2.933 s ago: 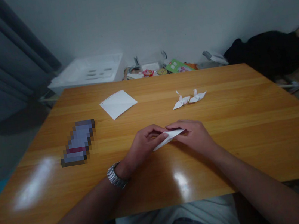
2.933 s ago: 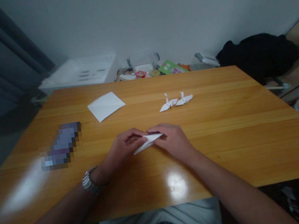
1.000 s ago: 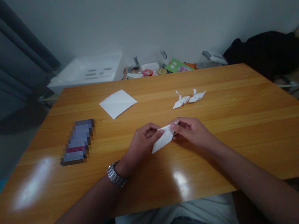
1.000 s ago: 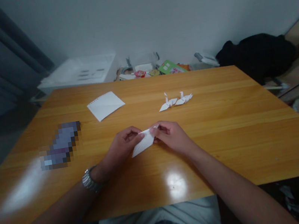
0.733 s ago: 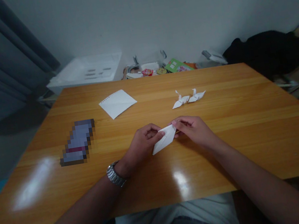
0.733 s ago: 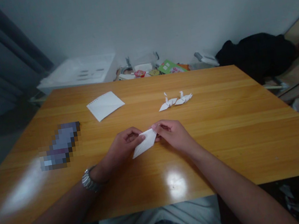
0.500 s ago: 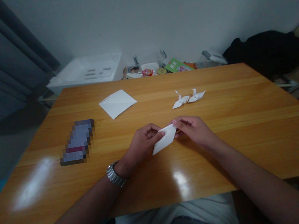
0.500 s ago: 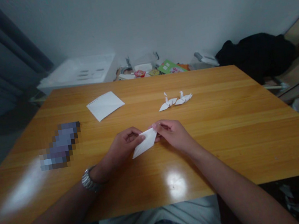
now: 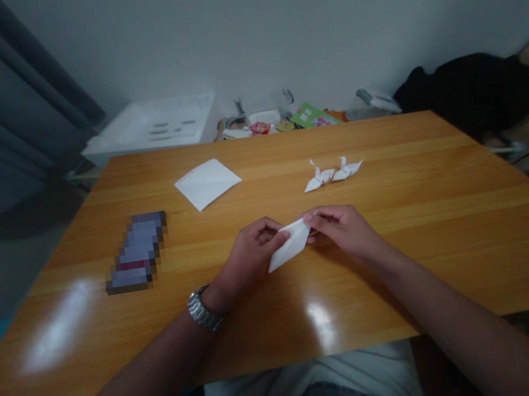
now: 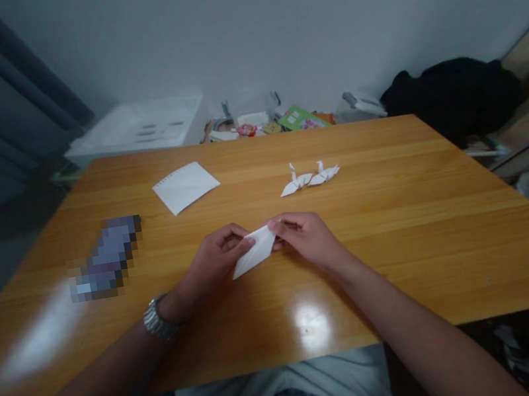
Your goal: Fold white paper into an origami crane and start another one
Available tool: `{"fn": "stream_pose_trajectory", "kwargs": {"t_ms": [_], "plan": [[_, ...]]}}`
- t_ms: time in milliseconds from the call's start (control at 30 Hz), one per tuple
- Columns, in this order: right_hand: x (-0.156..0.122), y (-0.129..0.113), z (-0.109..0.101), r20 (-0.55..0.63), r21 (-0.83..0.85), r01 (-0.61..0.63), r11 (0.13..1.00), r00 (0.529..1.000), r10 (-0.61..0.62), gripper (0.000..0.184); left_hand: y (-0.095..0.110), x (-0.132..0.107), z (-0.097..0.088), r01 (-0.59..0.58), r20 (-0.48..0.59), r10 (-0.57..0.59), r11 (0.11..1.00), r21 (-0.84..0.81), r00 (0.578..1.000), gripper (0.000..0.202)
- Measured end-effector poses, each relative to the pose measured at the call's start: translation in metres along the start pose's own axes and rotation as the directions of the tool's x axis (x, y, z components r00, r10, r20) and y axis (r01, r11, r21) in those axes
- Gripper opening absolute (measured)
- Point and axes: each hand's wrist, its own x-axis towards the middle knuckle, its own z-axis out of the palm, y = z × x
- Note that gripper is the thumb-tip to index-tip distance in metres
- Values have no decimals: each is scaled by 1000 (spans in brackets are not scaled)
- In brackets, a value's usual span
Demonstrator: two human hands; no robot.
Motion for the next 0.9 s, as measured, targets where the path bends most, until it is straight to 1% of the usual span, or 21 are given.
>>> {"fn": "stream_pose_trajectory", "kwargs": {"t_ms": [167, 300, 400, 567, 700, 800, 900], "plan": [[0, 2, 0, 6, -9, 11, 1000, 1000, -11, 37, 2, -1, 0, 7, -20, -7, 1000, 9, 1000, 34], [-1, 0, 2, 25, -45, 26, 999, 999, -25, 39, 7, -2, 1, -21, -16, 22, 997, 68, 1000, 33], [-2, -2, 3, 37, -42, 12, 999, 999, -10, 40, 7, -3, 1, -32, -19, 33, 997, 64, 999, 32], [-3, -3, 3, 47, 57, -36, 998, 998, 33, 37, 4, -2, 0, -19, -9, 20, 999, 38, 1000, 32], [-2, 4, 3, 32, 159, -79, 984, 997, 75, 34, 5, -2, -1, -12, -21, 13, 998, 54, 1000, 32], [-1, 8, 1, 50, 220, -60, 974, 998, 50, 34, 5, -2, -1, -11, -46, 14, 998, 64, 999, 33], [-1, 8, -2, 60, 228, -27, 973, 998, 14, 36, 5, -1, -2, -10, -81, 16, 997, 76, 997, 33]]}}
